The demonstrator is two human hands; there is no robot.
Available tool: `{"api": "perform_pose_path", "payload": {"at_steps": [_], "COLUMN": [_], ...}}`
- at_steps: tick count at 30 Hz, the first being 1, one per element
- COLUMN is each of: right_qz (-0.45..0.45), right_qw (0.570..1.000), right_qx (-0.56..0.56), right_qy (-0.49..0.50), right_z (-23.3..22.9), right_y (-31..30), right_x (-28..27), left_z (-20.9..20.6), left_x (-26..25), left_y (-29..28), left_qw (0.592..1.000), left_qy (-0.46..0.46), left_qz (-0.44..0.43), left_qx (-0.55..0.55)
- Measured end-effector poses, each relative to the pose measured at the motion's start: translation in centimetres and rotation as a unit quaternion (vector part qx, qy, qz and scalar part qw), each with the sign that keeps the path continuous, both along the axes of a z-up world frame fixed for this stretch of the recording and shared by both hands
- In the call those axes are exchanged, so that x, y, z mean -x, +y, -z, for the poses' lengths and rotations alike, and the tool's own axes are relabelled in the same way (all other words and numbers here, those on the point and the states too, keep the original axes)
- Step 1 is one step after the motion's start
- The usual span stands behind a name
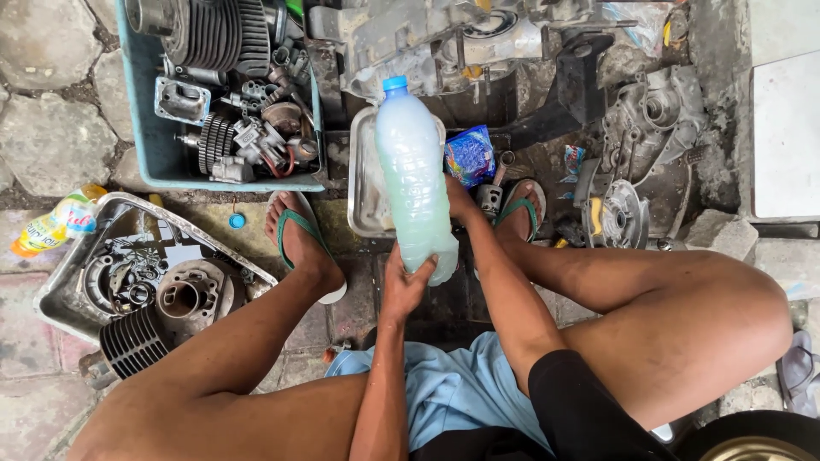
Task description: The person pours a cleaning liquid from a plastic bottle into a metal tray and then uses a brush to scrub a metallic engine part. They repeatedly dip the brush into the soapy liquid and scrub the part's surfaces, occasionally rinsing it under a running tap.
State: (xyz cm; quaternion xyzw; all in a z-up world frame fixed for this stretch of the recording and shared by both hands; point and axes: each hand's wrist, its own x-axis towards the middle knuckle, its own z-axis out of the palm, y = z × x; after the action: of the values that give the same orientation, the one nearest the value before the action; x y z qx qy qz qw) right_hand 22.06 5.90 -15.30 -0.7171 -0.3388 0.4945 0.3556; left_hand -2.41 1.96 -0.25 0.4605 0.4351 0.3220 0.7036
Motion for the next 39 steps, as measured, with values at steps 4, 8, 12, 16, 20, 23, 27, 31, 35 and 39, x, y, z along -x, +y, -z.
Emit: {"api": "perform_pose_path", "payload": {"at_steps": [4,8,12,16,20,23,27,31,35,39], "right_qz": [0.021,0.04,0.062,0.083,-0.032,0.056,0.153,0.119,0.121,0.137], "right_qw": [0.999,0.997,0.993,0.988,0.891,0.861,0.896,0.894,0.906,0.915], "right_qx": [0.013,0.03,0.045,0.062,-0.132,-0.197,-0.23,-0.312,-0.329,-0.357], "right_qy": [0.029,0.059,0.089,0.116,0.433,0.466,0.348,0.299,0.239,0.131], "right_z": [-2.0,-3.7,-6.6,-12.1,-17.4,-9.2,-8.8,-13.8,-18.2,-21.9], "right_y": [0.8,1.2,2.1,3.7,2.9,1.0,-0.9,-0.6,-0.7,-1.9], "right_x": [0.6,0.5,0.5,0.6,1.4,-1.0,0.1,0.0,-1.4,-3.6], "left_z": [1.0,1.1,1.7,1.4,-1.5,-2.1,-2.8,-2.3,-2.8,-3.9], "left_x": [-0.3,-0.7,-1.1,-1.3,-1.6,-2.0,-2.1,-4.1,-6.6,-8.9], "left_y": [-0.2,-0.4,-1.0,-0.7,0.9,1.9,1.3,1.2,0.5,0.6], "left_qw": [1.0,1.0,1.0,1.0,0.999,0.995,0.994,0.994,0.994,0.996], "left_qy": [-0.003,-0.003,-0.009,-0.011,0.014,0.069,0.103,0.107,0.107,0.059], "left_qz": [0.012,0.012,0.013,0.017,0.027,0.019,-0.008,-0.017,-0.019,-0.014], "left_qx": [-0.001,-0.001,0.016,0.017,-0.033,-0.074,-0.015,-0.003,-0.031,-0.067]}}
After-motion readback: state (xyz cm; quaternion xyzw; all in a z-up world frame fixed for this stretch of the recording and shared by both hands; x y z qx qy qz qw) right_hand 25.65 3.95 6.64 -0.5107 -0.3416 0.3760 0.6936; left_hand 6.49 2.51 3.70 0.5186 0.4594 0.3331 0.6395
